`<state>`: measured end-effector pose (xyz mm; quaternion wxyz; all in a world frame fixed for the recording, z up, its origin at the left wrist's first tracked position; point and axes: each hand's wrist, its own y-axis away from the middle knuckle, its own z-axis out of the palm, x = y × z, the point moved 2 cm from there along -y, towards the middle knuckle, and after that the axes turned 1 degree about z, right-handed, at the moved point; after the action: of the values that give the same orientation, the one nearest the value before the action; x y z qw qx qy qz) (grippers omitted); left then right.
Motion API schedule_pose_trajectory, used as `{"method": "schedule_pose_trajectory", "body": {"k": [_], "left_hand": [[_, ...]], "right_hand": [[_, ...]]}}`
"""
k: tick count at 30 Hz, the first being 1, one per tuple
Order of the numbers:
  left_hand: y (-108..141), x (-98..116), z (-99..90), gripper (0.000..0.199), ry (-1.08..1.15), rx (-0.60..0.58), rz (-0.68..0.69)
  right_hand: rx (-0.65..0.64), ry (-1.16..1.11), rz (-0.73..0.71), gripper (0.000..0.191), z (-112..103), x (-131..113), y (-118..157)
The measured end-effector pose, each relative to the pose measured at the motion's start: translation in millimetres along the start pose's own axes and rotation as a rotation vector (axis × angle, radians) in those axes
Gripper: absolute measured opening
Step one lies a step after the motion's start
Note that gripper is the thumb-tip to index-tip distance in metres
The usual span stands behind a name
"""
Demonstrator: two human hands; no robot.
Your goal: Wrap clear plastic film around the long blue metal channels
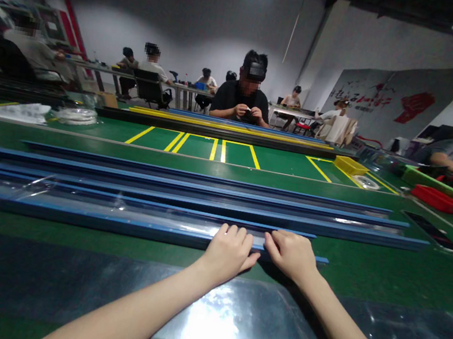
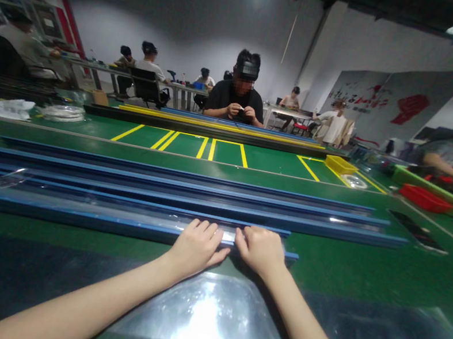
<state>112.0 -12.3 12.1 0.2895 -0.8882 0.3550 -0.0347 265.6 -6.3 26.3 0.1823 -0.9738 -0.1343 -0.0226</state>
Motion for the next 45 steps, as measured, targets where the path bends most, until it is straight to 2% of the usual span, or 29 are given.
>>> {"method": "schedule_pose_trajectory", "body": {"k": [4, 9, 12, 16, 21, 27, 29, 31, 34, 39, 45], "left_hand": [[0, 0, 1.2, 0.025, 0.0, 0.007, 0.0], [-1, -1, 0.1, 0.024, 0.009, 0.0, 0.018], [-2, -1, -2.1, 0.024, 0.017, -0.037, 0.007], [-4, -1, -7.9, 0.025, 0.038, -0.158, -0.008], [-8, -4, -18.2, 0.027, 0.105, -0.323, -0.009], [-9, -23, -32.1, 0.029, 0.364, -0.459, 0.077], [-5, -34, -38.4, 0.042, 0.422, -0.463, 0.075], [0, -46, -43.3, 0.048, 0.385, -0.471, 0.032], [11, -62, -46.6, 0.04, 0.266, -0.461, -0.017], [29, -79, -41.8, 0.031, 0.098, -0.372, -0.026], [39, -82, -34.2, 0.034, -0.008, -0.21, 0.077]], "right_hand": [[0.027, -0.006, -0.015, 0.044, -2, -2, 2], [0.202, -0.033, -0.144, 0.044, -4, -8, 3], [0.202, -0.038, -0.116, 0.041, -3, -11, 1], [0.129, -0.03, -0.054, 0.04, -1, -11, -2], [0.093, -0.036, -0.046, 0.04, -1, -10, -4], [0.117, -0.043, -0.051, 0.039, -1, -11, -3], [0.153, -0.051, -0.07, 0.039, 0, -10, -2], [0.19, -0.057, -0.089, 0.04, 1, -9, -2], [0.218, -0.065, -0.101, 0.042, 2, -7, -1], [0.215, -0.076, -0.084, 0.041, 2, -7, -1], [0.224, -0.08, -0.09, 0.042, 1, -8, 0]]}}
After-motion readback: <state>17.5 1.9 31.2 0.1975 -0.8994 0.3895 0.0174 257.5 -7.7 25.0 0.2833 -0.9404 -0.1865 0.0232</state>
